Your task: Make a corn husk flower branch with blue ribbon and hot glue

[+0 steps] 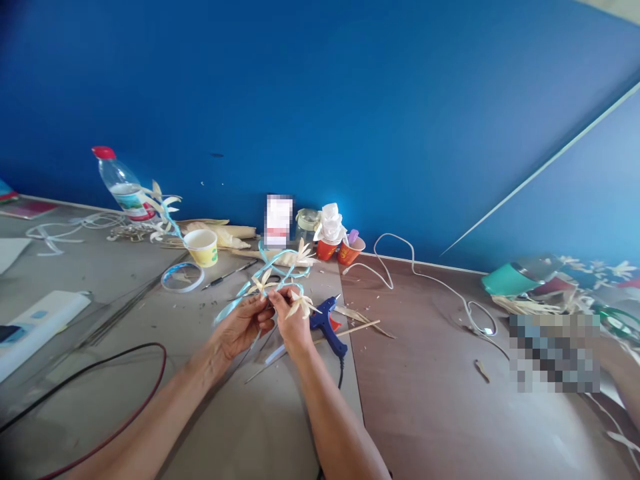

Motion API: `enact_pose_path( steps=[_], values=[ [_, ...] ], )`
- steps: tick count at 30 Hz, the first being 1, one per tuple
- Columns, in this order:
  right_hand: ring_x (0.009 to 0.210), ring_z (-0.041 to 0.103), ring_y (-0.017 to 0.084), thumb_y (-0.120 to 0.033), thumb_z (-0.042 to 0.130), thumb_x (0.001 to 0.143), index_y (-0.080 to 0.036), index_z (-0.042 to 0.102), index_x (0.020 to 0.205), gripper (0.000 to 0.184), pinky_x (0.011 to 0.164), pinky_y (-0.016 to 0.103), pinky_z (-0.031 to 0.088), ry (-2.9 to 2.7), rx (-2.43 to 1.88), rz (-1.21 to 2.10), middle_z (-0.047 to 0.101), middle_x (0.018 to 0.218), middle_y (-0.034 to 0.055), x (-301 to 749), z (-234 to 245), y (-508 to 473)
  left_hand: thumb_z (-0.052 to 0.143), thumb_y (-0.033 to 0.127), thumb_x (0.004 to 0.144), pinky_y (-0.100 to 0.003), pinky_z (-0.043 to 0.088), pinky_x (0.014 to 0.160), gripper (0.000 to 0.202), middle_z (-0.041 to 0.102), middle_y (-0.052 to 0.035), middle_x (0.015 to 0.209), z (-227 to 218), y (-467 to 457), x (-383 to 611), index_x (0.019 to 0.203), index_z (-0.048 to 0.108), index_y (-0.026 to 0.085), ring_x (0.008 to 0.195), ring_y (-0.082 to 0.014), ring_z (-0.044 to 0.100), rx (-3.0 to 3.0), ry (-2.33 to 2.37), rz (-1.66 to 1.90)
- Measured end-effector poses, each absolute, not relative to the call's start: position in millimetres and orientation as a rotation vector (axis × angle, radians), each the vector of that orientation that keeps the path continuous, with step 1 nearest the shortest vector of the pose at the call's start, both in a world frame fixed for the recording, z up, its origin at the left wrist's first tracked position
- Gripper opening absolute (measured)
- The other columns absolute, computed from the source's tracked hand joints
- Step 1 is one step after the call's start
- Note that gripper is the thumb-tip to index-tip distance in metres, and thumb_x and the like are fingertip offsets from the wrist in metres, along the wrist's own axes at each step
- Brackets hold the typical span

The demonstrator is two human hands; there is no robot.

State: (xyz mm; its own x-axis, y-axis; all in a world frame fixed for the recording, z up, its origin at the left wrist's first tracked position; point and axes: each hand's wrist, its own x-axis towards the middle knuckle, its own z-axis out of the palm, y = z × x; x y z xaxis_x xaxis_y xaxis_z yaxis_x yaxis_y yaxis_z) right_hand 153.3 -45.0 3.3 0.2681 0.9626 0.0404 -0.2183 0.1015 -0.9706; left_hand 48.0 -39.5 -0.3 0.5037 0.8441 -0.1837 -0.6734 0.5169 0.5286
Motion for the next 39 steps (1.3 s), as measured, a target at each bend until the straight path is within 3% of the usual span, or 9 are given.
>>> enact_pose_path(
  steps=[5, 12, 26, 34, 39],
  values=[
    [0.046, 0.042, 0.005, -0.024, 0.072, 0.06, -0.017, 0.053, 0.056, 0.021, 0.045, 0.018, 0.034, -0.788, -1.059, 1.188, 0.048, 0.05, -0.0068, 156, 11, -46, 0.072, 0.019, 0.069, -0.015, 0.033, 0.042, 0.016, 0.043, 0.0051, 0.051, -2, -39, 45, 0.071, 0.058, 0.011, 0.044, -0.0026, 0.038, 0.471, 0.436, 0.879],
    [0.042, 0.045, 0.006, -0.026, 0.075, 0.058, -0.016, 0.053, 0.057, 0.024, 0.043, 0.018, 0.036, -0.688, -0.984, 1.411, 0.052, 0.044, -0.0056, 159, 17, -49, 0.07, 0.021, 0.073, -0.016, 0.034, 0.044, 0.015, 0.055, 0.0006, 0.066, 0, -42, 45, 0.073, 0.058, 0.011, 0.043, -0.0007, 0.039, 0.547, 0.432, 0.878],
    [0.042, 0.043, 0.004, -0.019, 0.074, 0.055, -0.017, 0.052, 0.056, 0.022, 0.041, 0.016, 0.037, -0.577, -0.92, 1.299, 0.051, 0.044, -0.0076, 155, 19, -47, 0.075, 0.024, 0.064, -0.017, 0.036, 0.05, 0.022, 0.058, 0.0017, 0.06, 9, -46, 53, 0.066, 0.057, 0.013, 0.048, -0.0038, 0.046, 0.699, 0.561, 1.017],
    [0.033, 0.04, 0.006, -0.024, 0.073, 0.059, -0.019, 0.046, 0.058, 0.027, 0.027, 0.017, 0.03, -0.556, -0.894, 1.346, 0.049, 0.046, -0.0087, 154, 15, -48, 0.072, 0.024, 0.064, -0.019, 0.036, 0.048, 0.019, 0.057, 0.0042, 0.056, 8, -45, 57, 0.069, 0.056, 0.015, 0.046, -0.0065, 0.05, 0.969, 0.77, 1.076],
    [0.032, 0.04, 0.007, -0.028, 0.075, 0.059, -0.019, 0.048, 0.058, 0.029, 0.028, 0.019, 0.032, -0.567, -0.813, 1.486, 0.047, 0.043, -0.0085, 156, 17, -49, 0.07, 0.023, 0.066, -0.02, 0.037, 0.049, 0.017, 0.058, 0.0037, 0.058, 9, -45, 53, 0.066, 0.055, 0.015, 0.047, -0.007, 0.051, 0.998, 0.78, 1.063]
  ],
)
